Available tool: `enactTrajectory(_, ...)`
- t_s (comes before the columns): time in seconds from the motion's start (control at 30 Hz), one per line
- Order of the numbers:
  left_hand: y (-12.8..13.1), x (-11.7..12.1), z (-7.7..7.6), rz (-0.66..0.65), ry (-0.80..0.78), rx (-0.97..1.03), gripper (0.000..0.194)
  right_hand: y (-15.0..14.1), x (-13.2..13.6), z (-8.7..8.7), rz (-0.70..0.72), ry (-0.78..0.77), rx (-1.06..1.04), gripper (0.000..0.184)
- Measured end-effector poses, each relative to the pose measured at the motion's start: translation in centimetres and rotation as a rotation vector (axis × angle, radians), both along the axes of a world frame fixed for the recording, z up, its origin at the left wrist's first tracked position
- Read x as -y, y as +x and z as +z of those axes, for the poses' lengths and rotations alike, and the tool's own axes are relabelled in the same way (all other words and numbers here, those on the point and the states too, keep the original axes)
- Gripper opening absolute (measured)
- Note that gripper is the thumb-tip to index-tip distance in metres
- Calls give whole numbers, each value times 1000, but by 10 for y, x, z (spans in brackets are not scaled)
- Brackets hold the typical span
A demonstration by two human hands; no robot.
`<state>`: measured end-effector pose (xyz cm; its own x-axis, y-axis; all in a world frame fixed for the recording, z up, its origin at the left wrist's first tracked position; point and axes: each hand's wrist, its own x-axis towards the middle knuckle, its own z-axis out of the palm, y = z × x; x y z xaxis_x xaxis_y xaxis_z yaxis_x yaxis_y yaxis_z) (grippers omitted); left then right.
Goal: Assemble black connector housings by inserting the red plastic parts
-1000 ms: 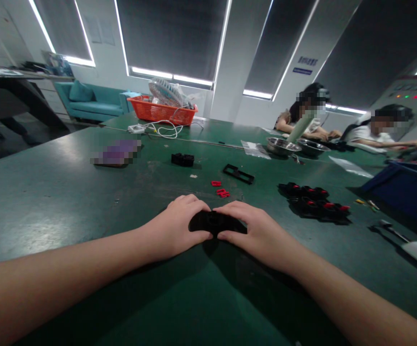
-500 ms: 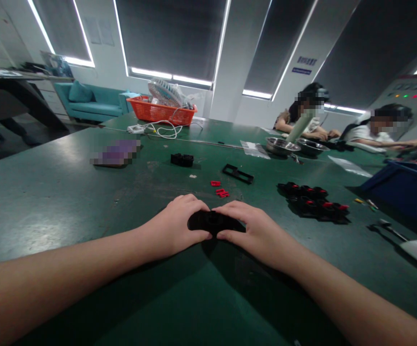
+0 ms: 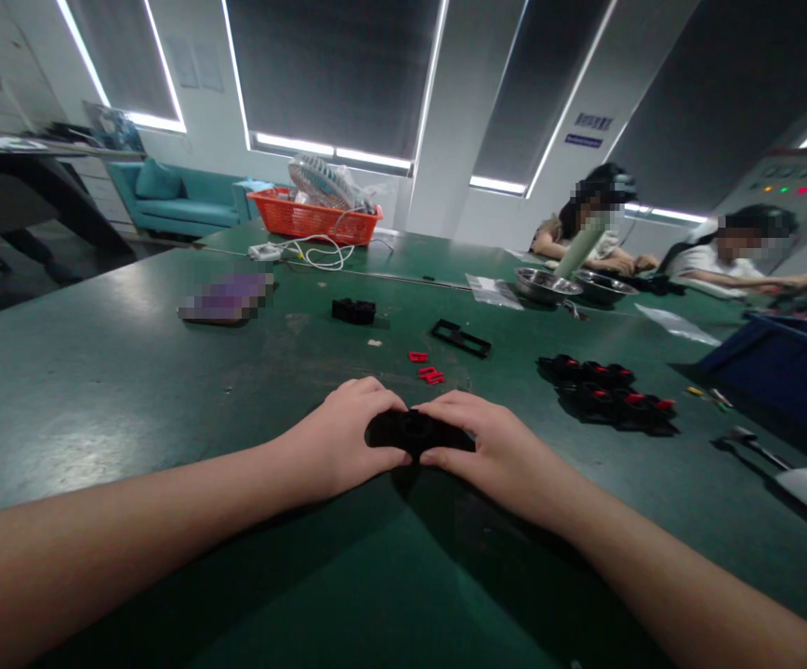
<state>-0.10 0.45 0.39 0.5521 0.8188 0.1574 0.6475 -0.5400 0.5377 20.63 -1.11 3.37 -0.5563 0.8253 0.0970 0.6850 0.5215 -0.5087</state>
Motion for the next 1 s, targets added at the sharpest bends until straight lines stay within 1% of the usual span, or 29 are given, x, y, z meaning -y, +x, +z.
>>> enactTrajectory(0.23,-1,0,-1,-3,10,1,30,1,0,-1,-8,15,4,32)
enactTrajectory(0.6,-1,0,0,2,-16,1,31,2,-1,-3,-8,24,17,29)
enactTrajectory(1.0,-1,0,-3,-4,30,5,29,1,-1,-2,-12,35,2,30)
